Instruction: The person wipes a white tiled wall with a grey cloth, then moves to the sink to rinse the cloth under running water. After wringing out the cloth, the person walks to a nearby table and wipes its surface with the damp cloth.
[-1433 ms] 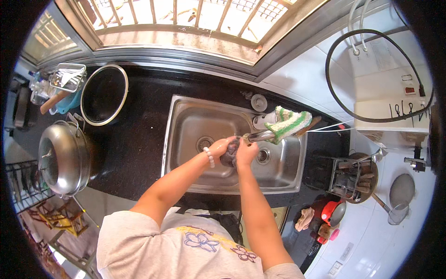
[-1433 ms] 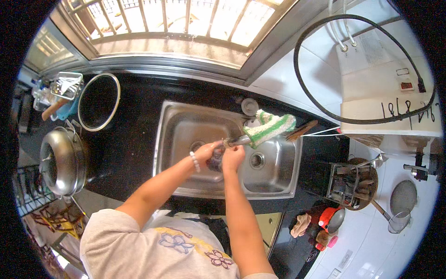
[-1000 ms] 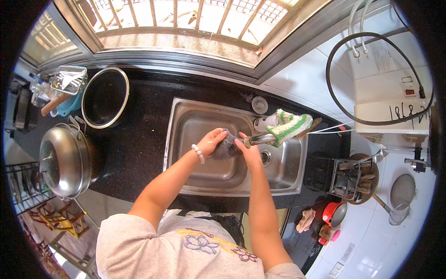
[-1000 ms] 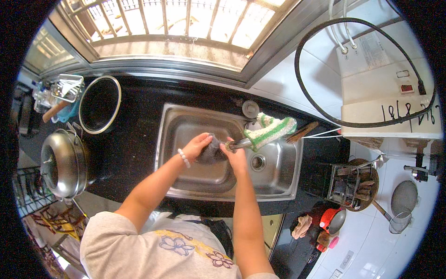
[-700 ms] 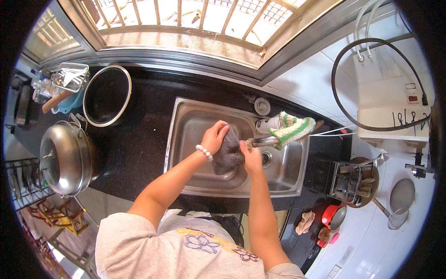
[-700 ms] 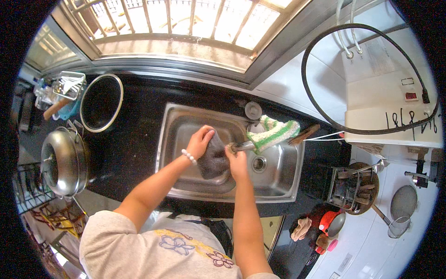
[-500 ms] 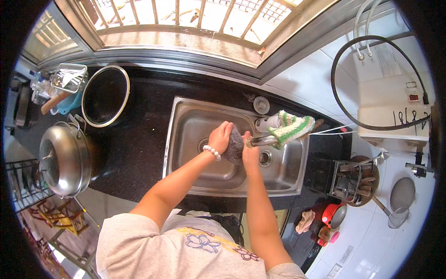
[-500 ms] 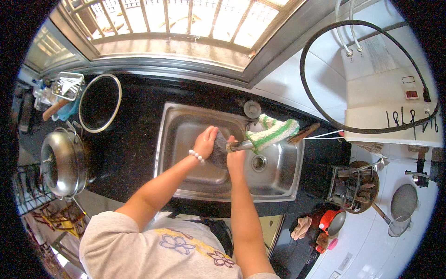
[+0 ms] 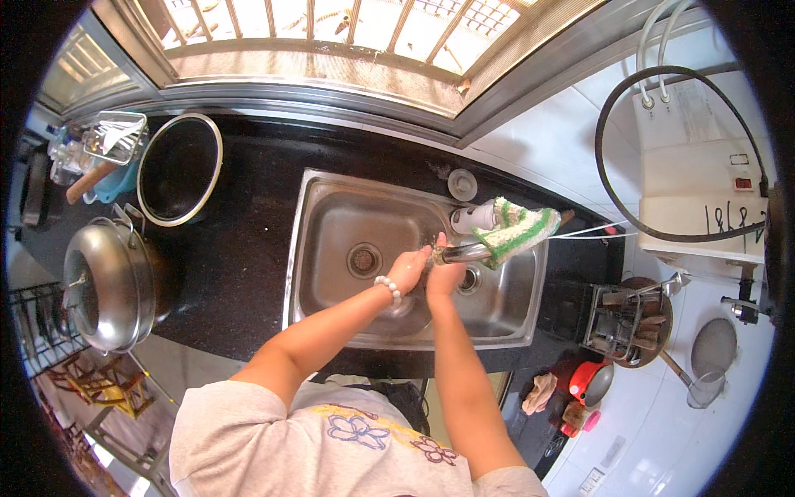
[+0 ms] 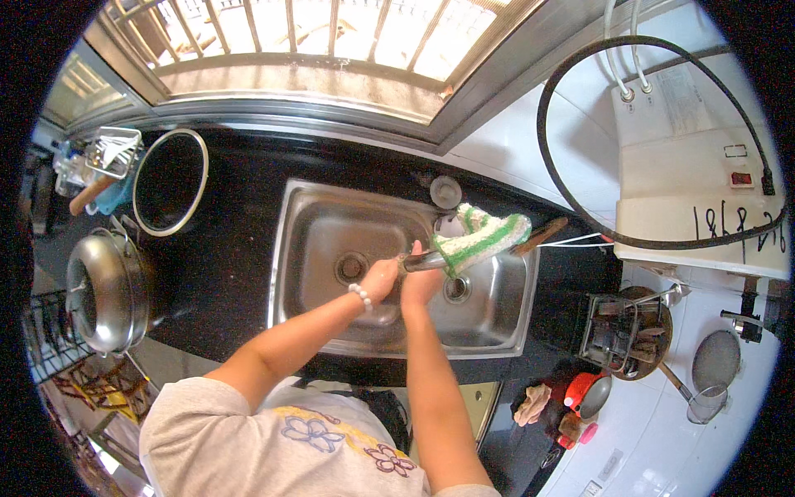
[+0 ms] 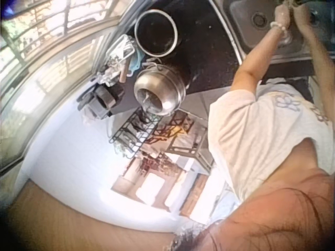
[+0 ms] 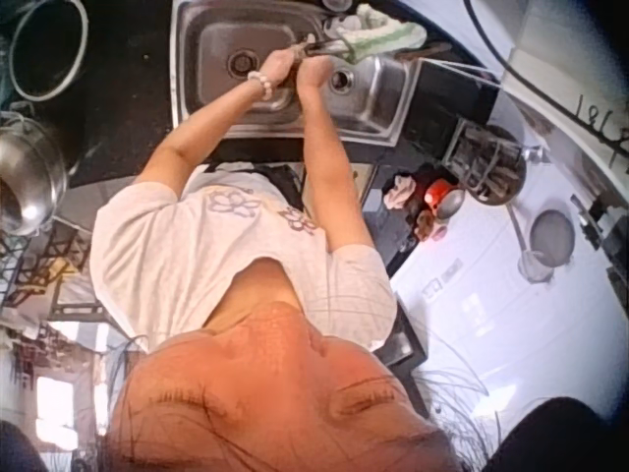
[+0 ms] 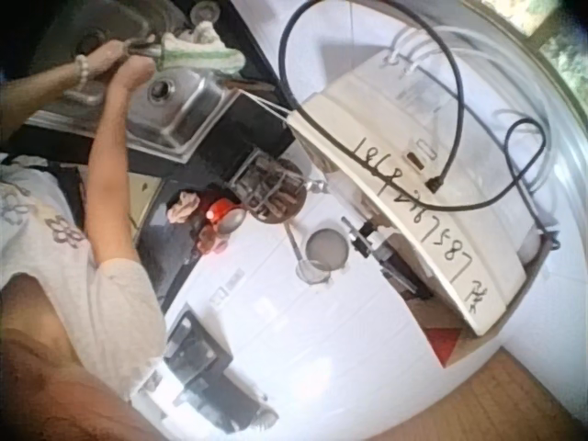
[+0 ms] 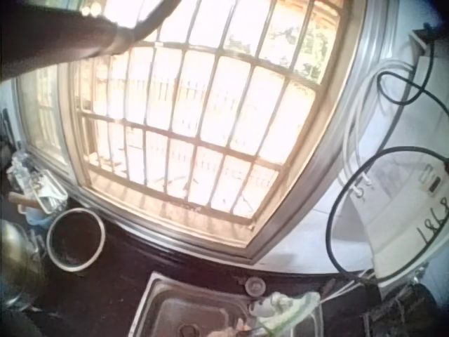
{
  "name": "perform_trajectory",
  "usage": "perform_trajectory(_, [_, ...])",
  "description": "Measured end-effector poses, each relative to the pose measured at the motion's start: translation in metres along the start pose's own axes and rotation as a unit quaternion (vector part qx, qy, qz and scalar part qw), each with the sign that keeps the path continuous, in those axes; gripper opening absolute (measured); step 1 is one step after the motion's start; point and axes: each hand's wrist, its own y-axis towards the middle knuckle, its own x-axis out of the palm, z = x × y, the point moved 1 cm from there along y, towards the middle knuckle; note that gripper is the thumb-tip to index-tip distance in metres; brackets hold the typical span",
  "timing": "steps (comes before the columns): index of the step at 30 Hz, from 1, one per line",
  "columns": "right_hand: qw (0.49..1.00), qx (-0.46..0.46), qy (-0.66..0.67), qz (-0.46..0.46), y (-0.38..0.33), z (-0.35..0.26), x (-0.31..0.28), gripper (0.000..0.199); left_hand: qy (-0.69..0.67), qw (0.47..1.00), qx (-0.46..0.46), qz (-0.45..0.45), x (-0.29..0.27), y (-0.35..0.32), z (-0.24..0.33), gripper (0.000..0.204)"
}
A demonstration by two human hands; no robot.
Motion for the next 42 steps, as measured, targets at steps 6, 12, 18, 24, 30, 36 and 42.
perform_trajectory(6, [0.999,-0.008,-0.029,-0.045,-0.027,-0.015,0.006,0.043,0.099,0.994,-0.043,0.022,-0.005,0.006,0.003,0.041])
perform_trajectory(12, [0.999,-0.023,0.033,0.005,-0.032,-0.043,0.004,0.038,-0.09,0.994,-0.006,-0.06,-0.013,0.03,-0.011,0.034])
perform_trajectory(18, [1.0,0.005,0.001,-0.007,-0.003,-0.018,0.004,0.038,-0.124,0.992,-0.039,-0.002,-0.001,0.012,-0.004,0.026])
perform_trajectory(24, [0.999,-0.032,0.039,-0.001,-0.018,-0.008,0.01,0.043,-0.057,0.986,-0.111,-0.113,-0.016,0.014,-0.02,0.039])
perform_trajectory(30, [0.976,-0.027,0.167,-0.134,-0.007,0.024,0.014,0.044,-0.122,0.973,-0.179,-0.077,-0.048,0.001,0.022,0.066])
perform_trajectory(36, [0.973,-0.032,0.041,-0.224,-0.007,-0.034,-0.009,0.033,-0.11,0.99,-0.059,-0.065,-0.052,0.0,0.045,0.066])
perform_trajectory(42, [0.965,0.014,0.254,-0.066,-0.006,-0.01,0.001,0.024,-0.009,0.986,-0.021,-0.167,-0.081,-0.01,0.036,0.038])
